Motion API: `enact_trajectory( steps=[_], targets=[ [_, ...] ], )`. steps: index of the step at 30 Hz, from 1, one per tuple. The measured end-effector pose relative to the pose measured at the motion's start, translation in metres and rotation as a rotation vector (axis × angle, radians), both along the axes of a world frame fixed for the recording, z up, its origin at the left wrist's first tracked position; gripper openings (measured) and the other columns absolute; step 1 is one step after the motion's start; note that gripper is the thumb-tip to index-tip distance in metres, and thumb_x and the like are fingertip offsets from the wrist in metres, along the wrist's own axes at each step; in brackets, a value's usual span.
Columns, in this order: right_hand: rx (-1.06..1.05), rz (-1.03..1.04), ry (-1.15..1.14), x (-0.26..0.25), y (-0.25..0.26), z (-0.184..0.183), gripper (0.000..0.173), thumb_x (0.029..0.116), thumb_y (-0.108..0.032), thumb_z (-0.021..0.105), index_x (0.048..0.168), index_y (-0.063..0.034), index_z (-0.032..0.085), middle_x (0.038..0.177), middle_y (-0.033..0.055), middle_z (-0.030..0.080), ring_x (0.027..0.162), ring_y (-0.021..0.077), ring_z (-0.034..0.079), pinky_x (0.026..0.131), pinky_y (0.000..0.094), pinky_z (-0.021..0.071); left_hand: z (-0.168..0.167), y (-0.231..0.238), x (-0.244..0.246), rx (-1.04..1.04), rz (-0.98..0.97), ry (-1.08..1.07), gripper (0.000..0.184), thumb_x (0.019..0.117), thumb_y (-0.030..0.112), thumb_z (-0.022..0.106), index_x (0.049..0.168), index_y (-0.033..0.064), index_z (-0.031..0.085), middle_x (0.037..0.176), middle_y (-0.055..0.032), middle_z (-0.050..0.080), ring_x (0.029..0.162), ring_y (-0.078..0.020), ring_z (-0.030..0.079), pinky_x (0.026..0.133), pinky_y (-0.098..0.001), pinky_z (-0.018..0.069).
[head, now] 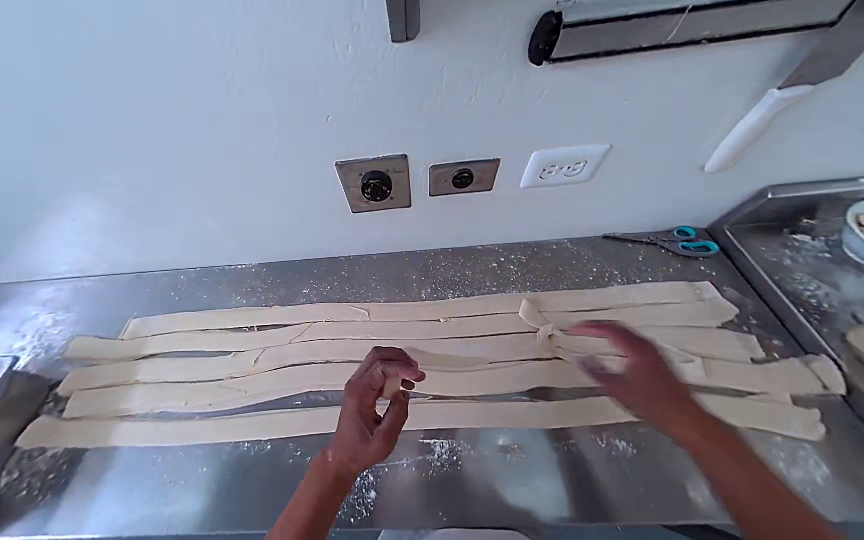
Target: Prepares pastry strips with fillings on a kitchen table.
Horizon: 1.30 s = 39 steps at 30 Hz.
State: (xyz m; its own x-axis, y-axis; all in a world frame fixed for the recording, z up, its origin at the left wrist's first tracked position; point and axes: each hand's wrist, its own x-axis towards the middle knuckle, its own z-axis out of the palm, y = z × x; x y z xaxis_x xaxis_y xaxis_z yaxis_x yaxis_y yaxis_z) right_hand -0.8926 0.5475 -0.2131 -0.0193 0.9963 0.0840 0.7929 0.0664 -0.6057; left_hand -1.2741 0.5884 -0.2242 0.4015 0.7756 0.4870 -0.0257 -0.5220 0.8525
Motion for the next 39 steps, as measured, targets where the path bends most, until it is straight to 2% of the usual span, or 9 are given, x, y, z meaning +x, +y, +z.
enact_trajectory(
  steps=[4, 8, 11, 13, 20, 23, 27, 32, 39],
  targets=[
    [-0.130, 0.411, 0.425, -0.139, 0.044, 0.003, 0.046, 0.0952, -0.018, 0.071, 0.138, -0.0035, 0.062, 0.133, 0.0107, 0.067, 0.127, 0.0191, 0.062, 0.110, 0.0412, 0.0484, 0.004, -0.017, -0.003, 0.030, -0.068, -0.044, 0.021, 0.1049, 0.023, 0.050, 0.124, 0.0261, 0.059, 0.127, 0.0007, 0.059, 0.111, -0.0141, 0.066, 0.088, -0.0313, 0.0603],
    [-0.348, 0.507, 0.575, -0.181, 0.049, 0.018, 0.021, 0.0988, -0.015, 0.067, 0.113, -0.0018, 0.075, 0.100, 0.0047, 0.074, 0.090, 0.0009, 0.067, 0.086, 0.0201, 0.0539, 0.011, -0.041, -0.009, -0.168, 0.028, -0.152, 0.061, 0.0997, 0.017, 0.056, 0.153, 0.0380, 0.035, 0.150, 0.0050, 0.049, 0.101, -0.0116, 0.070, 0.083, -0.0294, 0.0611],
    [-0.320, 0.587, 0.432, -0.190, 0.036, 0.010, 0.028, 0.1013, -0.023, 0.063, 0.105, 0.0023, 0.075, 0.105, 0.0137, 0.072, 0.100, 0.0172, 0.067, 0.093, 0.0340, 0.0529, 0.008, -0.063, -0.012, -0.454, 0.152, -0.288, 0.076, 0.0880, 0.001, 0.056, 0.153, 0.0085, 0.018, 0.142, -0.0033, 0.053, 0.097, -0.0134, 0.070, 0.084, -0.0324, 0.0604],
    [-0.325, 0.647, 0.340, -0.196, 0.025, 0.004, 0.033, 0.1033, -0.025, 0.059, 0.103, 0.0049, 0.073, 0.104, 0.0180, 0.069, 0.100, 0.0250, 0.065, 0.092, 0.0394, 0.0515, 0.005, -0.078, -0.013, -0.643, 0.239, -0.339, 0.072, 0.0837, -0.006, 0.052, 0.149, -0.0048, 0.021, 0.125, -0.0062, 0.061, 0.096, -0.0144, 0.070, 0.085, -0.0327, 0.0594],
    [-0.512, 0.836, 0.325, -0.208, -0.032, -0.018, 0.035, 0.1038, -0.021, 0.057, 0.095, 0.0106, 0.069, 0.096, 0.0242, 0.064, 0.095, 0.0331, 0.061, 0.089, 0.0448, 0.0481, -0.006, -0.145, -0.008, -0.968, 0.490, -0.407, 0.034, 0.0984, -0.002, 0.037, 0.130, -0.0056, 0.048, 0.092, -0.0007, 0.069, 0.081, -0.0093, 0.068, 0.080, -0.0269, 0.0577],
    [-0.582, 0.943, 0.177, -0.200, -0.046, -0.020, 0.038, 0.1066, -0.025, 0.052, 0.101, 0.0090, 0.069, 0.104, 0.0251, 0.066, 0.107, 0.0372, 0.062, 0.098, 0.0515, 0.0439, -0.016, -0.166, 0.006, -1.023, 0.660, -0.383, 0.028, 0.1010, -0.005, 0.038, 0.126, -0.0093, 0.051, 0.101, -0.0067, 0.069, 0.085, -0.0111, 0.068, 0.083, -0.0274, 0.0574],
    [-0.631, 1.100, -0.094, -0.179, -0.051, -0.013, 0.041, 0.1088, -0.030, 0.046, 0.105, 0.0040, 0.069, 0.109, 0.0238, 0.068, 0.113, 0.0405, 0.061, 0.104, 0.0591, 0.0364, -0.045, -0.168, 0.009, -0.932, 0.933, -0.221, 0.028, 0.1006, -0.005, 0.050, 0.127, -0.0138, 0.054, 0.111, -0.0150, 0.070, 0.094, -0.0132, 0.069, 0.088, -0.0284, 0.0566],
    [-0.587, 1.210, -0.004, -0.163, -0.060, -0.016, 0.033, 0.1065, -0.020, 0.049, 0.105, 0.0054, 0.071, 0.111, 0.0249, 0.067, 0.115, 0.0407, 0.061, 0.101, 0.0552, 0.0444, -0.081, -0.143, -0.017, -0.531, 1.099, 0.494, 0.030, 0.0947, 0.004, 0.066, 0.122, -0.0074, 0.070, 0.117, -0.0218, 0.073, 0.110, -0.0314, 0.072, 0.101, -0.0472, 0.0532],
    [-0.478, 0.779, 0.144, -0.123, -0.054, -0.053, 0.030, 0.0979, -0.020, 0.063, 0.088, 0.0053, 0.074, 0.090, 0.0249, 0.068, 0.091, 0.0404, 0.067, 0.084, 0.0529, 0.0541, -0.130, -0.150, -0.033, -0.079, 0.932, 0.696, 0.026, 0.0918, -0.004, 0.057, 0.109, -0.0094, 0.075, 0.122, -0.0277, 0.069, 0.119, -0.0476, 0.065, 0.105, -0.0593, 0.0489]
  ],
)
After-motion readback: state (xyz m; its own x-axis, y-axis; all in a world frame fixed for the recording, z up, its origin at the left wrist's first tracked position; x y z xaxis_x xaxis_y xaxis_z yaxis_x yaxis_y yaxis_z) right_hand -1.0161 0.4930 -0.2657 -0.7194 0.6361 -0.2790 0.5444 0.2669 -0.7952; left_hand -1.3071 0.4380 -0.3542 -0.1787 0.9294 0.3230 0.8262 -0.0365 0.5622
